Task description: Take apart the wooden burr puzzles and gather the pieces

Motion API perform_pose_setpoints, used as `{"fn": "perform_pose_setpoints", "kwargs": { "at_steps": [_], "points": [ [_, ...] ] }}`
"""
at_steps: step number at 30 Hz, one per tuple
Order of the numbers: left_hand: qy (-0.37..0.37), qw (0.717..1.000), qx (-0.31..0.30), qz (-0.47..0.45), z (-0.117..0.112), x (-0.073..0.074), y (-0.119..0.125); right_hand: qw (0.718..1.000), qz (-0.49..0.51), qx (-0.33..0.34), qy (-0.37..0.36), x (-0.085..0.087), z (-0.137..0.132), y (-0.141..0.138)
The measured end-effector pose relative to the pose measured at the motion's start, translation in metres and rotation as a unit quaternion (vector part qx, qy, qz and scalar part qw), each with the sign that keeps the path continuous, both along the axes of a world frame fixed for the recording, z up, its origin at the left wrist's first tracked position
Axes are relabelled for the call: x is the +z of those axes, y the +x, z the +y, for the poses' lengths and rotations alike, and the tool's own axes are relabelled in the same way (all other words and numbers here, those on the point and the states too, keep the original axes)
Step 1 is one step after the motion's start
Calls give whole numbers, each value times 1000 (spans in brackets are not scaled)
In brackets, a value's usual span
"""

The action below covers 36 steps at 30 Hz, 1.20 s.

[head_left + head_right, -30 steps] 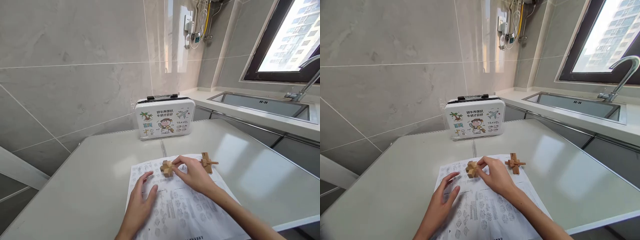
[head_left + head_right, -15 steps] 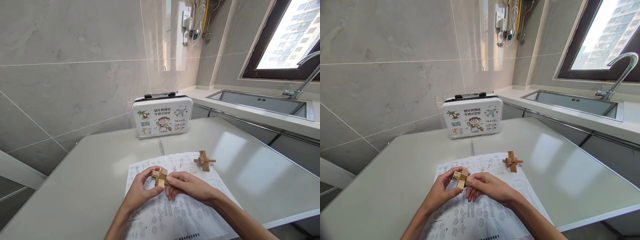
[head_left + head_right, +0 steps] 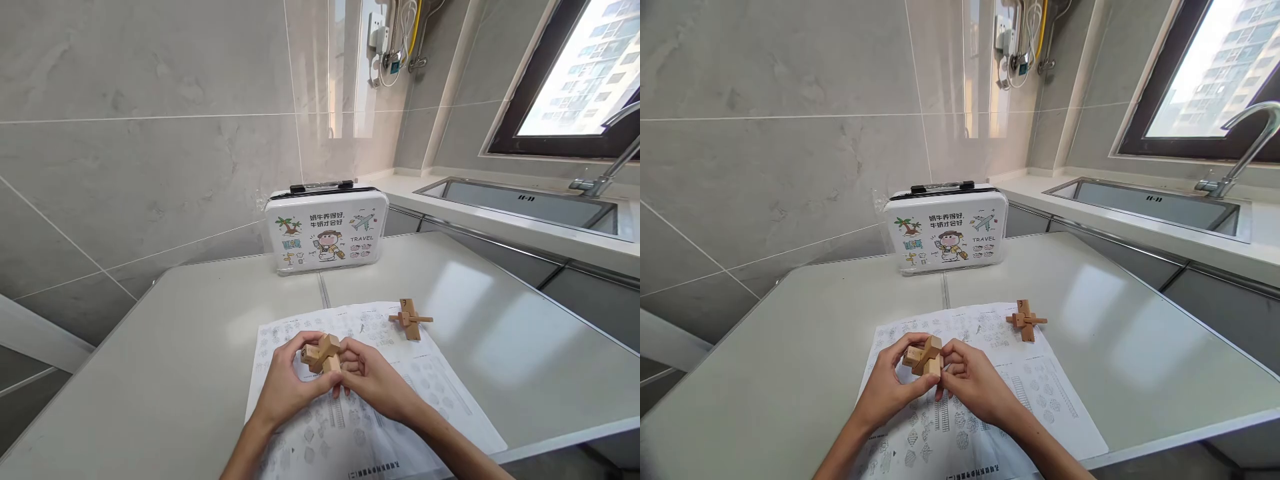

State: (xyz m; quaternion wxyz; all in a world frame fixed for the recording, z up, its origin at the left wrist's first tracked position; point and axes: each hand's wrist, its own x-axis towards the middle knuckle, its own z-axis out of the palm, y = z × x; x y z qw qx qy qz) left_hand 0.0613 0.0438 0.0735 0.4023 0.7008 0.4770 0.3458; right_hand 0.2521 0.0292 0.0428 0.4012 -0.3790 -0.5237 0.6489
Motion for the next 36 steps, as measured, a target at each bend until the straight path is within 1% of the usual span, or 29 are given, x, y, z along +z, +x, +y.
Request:
{"fn": "perform_pose_setpoints", "kwargs": {
  "at_steps": [4, 8, 11, 13, 15, 19, 22, 24, 26, 27, 28, 29, 31, 32, 34, 36],
  "points": [
    [-35, 999, 2, 16, -1, -4, 2, 1000, 7, -21, -21, -11, -3, -5],
    [-79, 996, -10, 28, 2, -10, 3, 999, 29, -16, -25, -17, -3, -3],
    [-86, 996, -27, 16, 4, -17, 2, 998, 40, 21, -32, -14, -2, 3],
    [-87, 996, -21, 9, 5, -21, 0, 997, 52, 49, -42, -10, -1, 8],
    [-88, 996, -9, 4, 5, -24, -1, 995, 59, 57, -54, -7, 0, 10],
    [-90, 996, 6, -1, 5, -27, -2, 997, 32, 36, -53, -6, 4, 11],
    [-97, 995, 7, -17, 5, -29, -4, 999, 7, 17, -44, -10, 6, 12],
    [-99, 994, 19, -37, 5, -32, -7, 999, -12, -7, -39, -13, 7, 14],
    [-101, 992, 42, -57, 5, -35, -9, 998, -50, -37, -24, -17, 8, 15],
    [-104, 991, 53, -65, 5, -37, -10, 995, -86, -55, -6, -19, 8, 16],
    [-107, 990, 61, -73, 5, -39, -11, 988, -135, -73, 20, -22, 8, 16],
    [-110, 989, 65, -79, 5, -40, -12, 975, -194, -92, 52, -25, 8, 17],
    [-117, 987, 62, -87, 4, -43, -13, 935, -311, -121, 122, -32, 7, 16],
    [-120, 987, 56, -90, 4, -43, -14, 916, -351, -128, 150, -35, 6, 15],
    [-126, 987, 38, -90, 2, -44, -14, 892, -388, -138, 185, -42, 3, 13],
    [-129, 988, 14, -89, 0, -42, -13, 884, -395, -150, 202, -46, 1, 11]
  ]
}}
